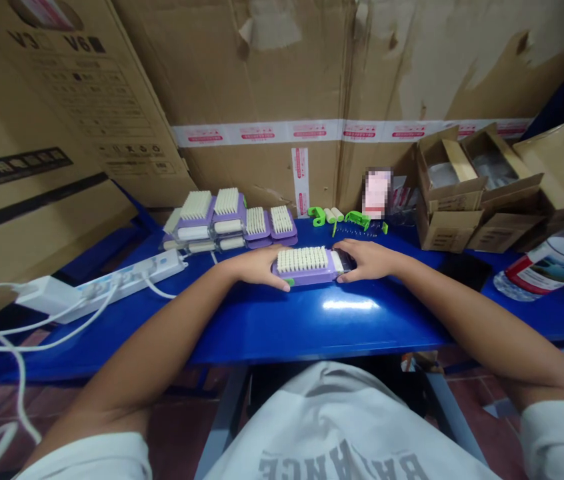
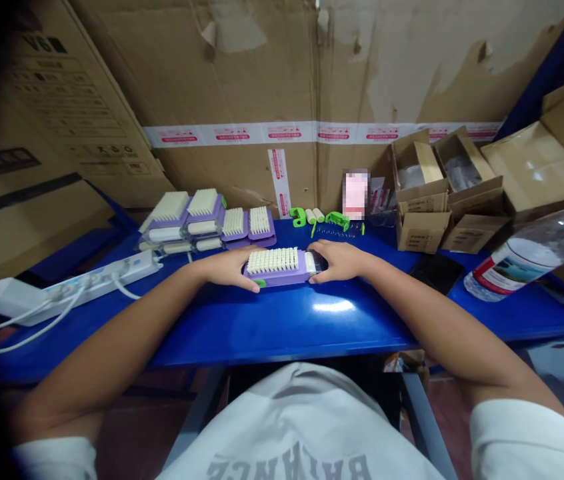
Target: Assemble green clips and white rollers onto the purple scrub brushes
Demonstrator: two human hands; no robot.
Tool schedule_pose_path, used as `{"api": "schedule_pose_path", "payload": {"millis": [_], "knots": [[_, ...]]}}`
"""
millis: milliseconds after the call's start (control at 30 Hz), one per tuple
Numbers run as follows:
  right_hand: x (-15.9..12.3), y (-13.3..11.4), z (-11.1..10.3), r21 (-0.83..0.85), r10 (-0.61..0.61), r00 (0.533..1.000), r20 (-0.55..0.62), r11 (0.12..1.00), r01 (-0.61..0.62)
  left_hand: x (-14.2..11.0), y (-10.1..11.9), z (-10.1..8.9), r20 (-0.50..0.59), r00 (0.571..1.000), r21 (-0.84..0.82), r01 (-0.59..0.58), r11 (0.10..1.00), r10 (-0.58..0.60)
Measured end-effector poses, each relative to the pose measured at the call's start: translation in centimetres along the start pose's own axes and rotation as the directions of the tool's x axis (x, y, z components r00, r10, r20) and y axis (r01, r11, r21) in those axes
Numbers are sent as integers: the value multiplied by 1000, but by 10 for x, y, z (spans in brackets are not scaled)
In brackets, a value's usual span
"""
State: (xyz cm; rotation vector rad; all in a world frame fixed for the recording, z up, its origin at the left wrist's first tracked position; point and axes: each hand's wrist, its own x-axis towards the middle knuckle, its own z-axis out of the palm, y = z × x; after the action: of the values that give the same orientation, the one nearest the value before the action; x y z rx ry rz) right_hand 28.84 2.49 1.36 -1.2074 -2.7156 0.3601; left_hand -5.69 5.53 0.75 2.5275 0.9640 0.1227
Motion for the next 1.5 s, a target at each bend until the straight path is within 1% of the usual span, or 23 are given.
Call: {"api": "schedule_pose_path", "payload": {"millis": [167,367,533,833,1500], "knots": [[0,3,2,14,2,1000,-7,1000,-2,-1,-3,1,6,999,12,44,999,-44],[1,4,3,24,-9,1000,-13,1000,10,-1,1,2,-9,1000,61,2,998,-1],[1,2,1,10,9,1000,3,1000,-9,-1,3,1,-1,1000,59,-12,998,12],[1,3,3,-17,-10,1000,-13,1000,10,0,1,2,-5,1000,79,-10,997,10],[1,-1,2,-14,32,999,11,999,-32,-1,1,4,-8,1000,93,3,996,-2]]}}
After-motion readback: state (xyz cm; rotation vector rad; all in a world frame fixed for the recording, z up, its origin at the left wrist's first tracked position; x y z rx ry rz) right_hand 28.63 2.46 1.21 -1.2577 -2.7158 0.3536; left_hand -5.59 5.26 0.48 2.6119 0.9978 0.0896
